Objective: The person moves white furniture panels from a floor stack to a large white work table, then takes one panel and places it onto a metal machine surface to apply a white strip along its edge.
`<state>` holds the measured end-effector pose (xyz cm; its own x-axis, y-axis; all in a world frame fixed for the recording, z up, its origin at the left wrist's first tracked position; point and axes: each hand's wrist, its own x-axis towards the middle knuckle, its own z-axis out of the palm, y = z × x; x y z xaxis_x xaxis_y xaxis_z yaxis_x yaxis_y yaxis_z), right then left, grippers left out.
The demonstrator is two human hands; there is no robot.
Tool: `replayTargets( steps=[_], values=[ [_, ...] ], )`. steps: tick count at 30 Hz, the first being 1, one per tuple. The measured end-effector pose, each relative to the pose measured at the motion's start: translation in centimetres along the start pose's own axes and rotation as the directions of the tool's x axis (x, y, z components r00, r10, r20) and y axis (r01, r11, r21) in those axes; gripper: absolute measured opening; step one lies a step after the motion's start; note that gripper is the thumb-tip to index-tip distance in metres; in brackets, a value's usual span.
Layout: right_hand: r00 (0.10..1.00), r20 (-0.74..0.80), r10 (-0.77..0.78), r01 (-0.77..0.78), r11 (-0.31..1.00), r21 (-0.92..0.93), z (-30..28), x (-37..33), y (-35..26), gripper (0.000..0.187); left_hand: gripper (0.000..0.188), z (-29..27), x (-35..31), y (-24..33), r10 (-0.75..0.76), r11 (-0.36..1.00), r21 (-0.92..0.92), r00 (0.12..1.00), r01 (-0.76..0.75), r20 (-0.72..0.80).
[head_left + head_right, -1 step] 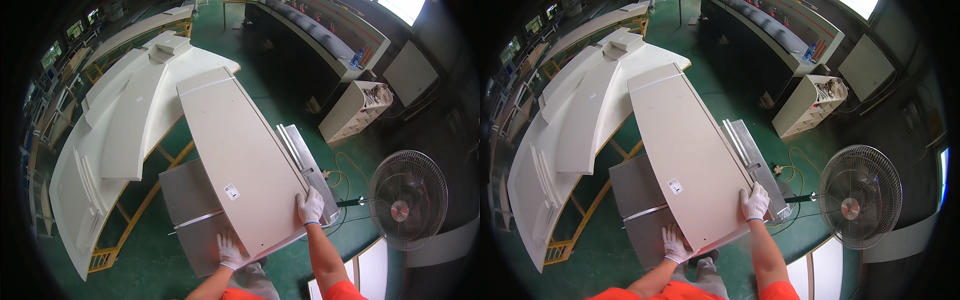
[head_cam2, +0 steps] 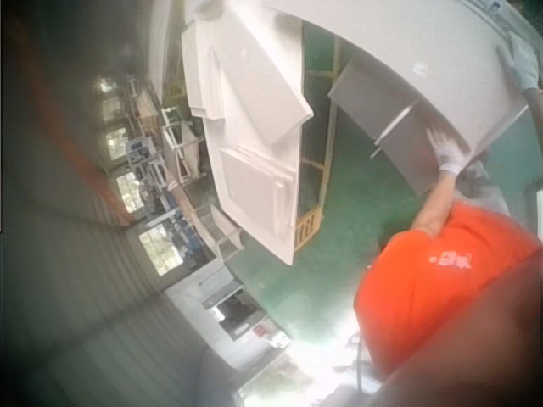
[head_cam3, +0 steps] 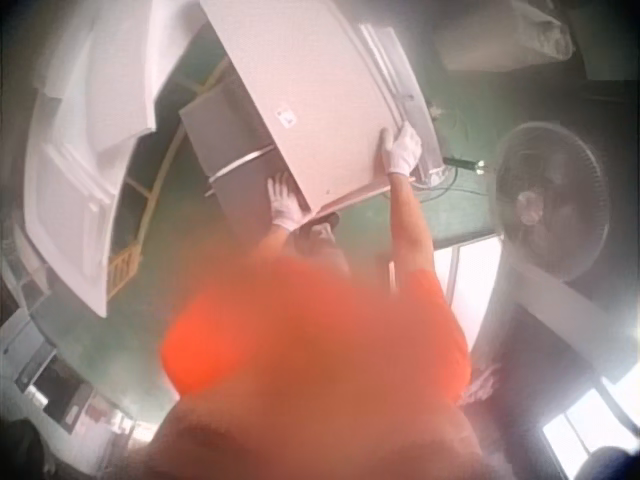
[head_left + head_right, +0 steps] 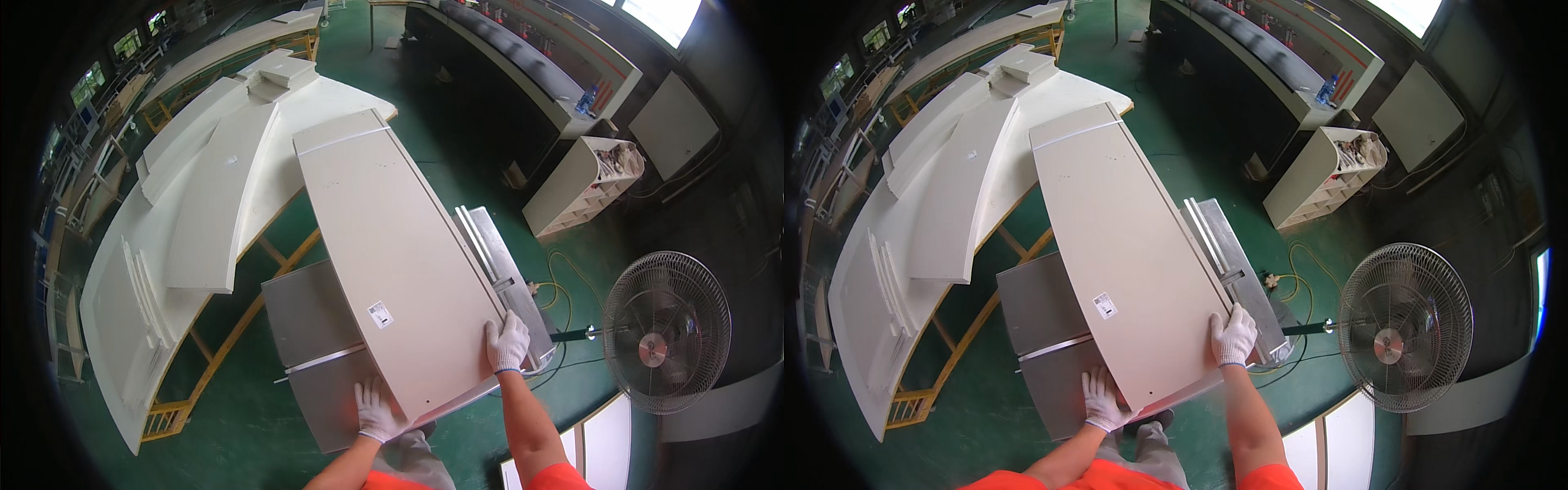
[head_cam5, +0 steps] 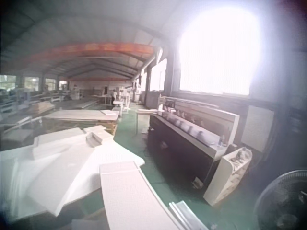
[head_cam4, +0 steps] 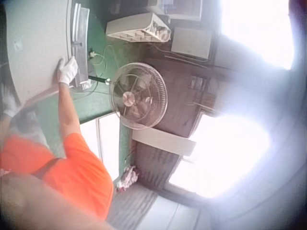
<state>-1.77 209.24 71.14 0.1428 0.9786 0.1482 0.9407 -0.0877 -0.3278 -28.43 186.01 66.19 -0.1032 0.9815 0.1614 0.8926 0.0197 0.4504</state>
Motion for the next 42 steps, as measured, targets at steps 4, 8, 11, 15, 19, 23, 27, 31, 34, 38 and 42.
replayTargets(
  steps=[4,8,11,15,19,23,27,31,34,38,42],
  values=[
    [0.993,-0.02,0.113,-0.113,0.994,0.006,0.6,-2.5,-0.6,0.067,0.098,-0.2,-1.0,-1.0,-0.008,1.0,-0.031,1.0,0.007,-0.016],
    [0.993,-0.078,0.09,-0.088,0.996,0.031,1.0,-2.6,-1.6,0.065,0.094,0.6,-1.1,-1.4,-0.016,1.0,-0.014,0.988,0.014,-0.156],
    [0.995,-0.095,0.032,-0.032,0.999,0.001,1.4,-1.1,-1.7,0.065,0.088,1.4,-1.1,-1.0,-0.129,0.991,-0.058,0.96,0.118,-0.249],
    [0.995,-0.058,0.087,-0.09,0.994,-0.059,2.3,1.1,-4.1,0.068,0.071,2.6,0.6,-0.9,-0.202,0.977,-0.013,0.915,0.211,-0.349],
    [0.988,0.054,0.148,-0.142,0.985,-0.102,2.9,3.9,-6.2,0.077,0.056,2.4,3.4,0.2,-0.324,0.927,0.039,0.85,0.373,-0.414],
    [0.978,0.128,0.162,-0.142,0.977,-0.156,3.3,4.2,-7.4,0.084,0.052,2.7,3.4,-0.7,-0.346,0.903,0.098,0.844,0.418,-0.41],
    [0.98,0.144,0.138,-0.114,0.981,-0.158,3.0,4.9,-6.4,0.09,0.048,2.6,3.3,-1.1,-0.282,0.938,0.097,0.893,0.334,-0.351],
    [0.988,0.116,0.102,-0.073,0.97,-0.233,3.4,5.9,-5.7,0.09,0.045,2.9,3.0,-1.2,-0.221,0.96,0.111,0.937,0.259,-0.271],
    [0.988,0.116,0.103,-0.075,0.971,-0.226,3.6,6.8,-5.3,0.09,0.044,3.0,3.2,-0.9,-0.237,0.964,0.072,0.948,0.257,-0.214],
    [0.991,0.119,0.055,-0.041,0.992,-0.118,3.4,7.2,-5.7,0.087,0.038,3.3,3.2,-0.8,-0.247,0.958,0.089,0.94,0.274,-0.234],
    [1.0,0.029,-0.004,0.007,0.994,-0.105,4.8,7.2,-4.6,0.083,0.043,3.3,3.2,-0.9,-0.251,0.955,0.098,0.942,0.278,-0.224]
  ],
)
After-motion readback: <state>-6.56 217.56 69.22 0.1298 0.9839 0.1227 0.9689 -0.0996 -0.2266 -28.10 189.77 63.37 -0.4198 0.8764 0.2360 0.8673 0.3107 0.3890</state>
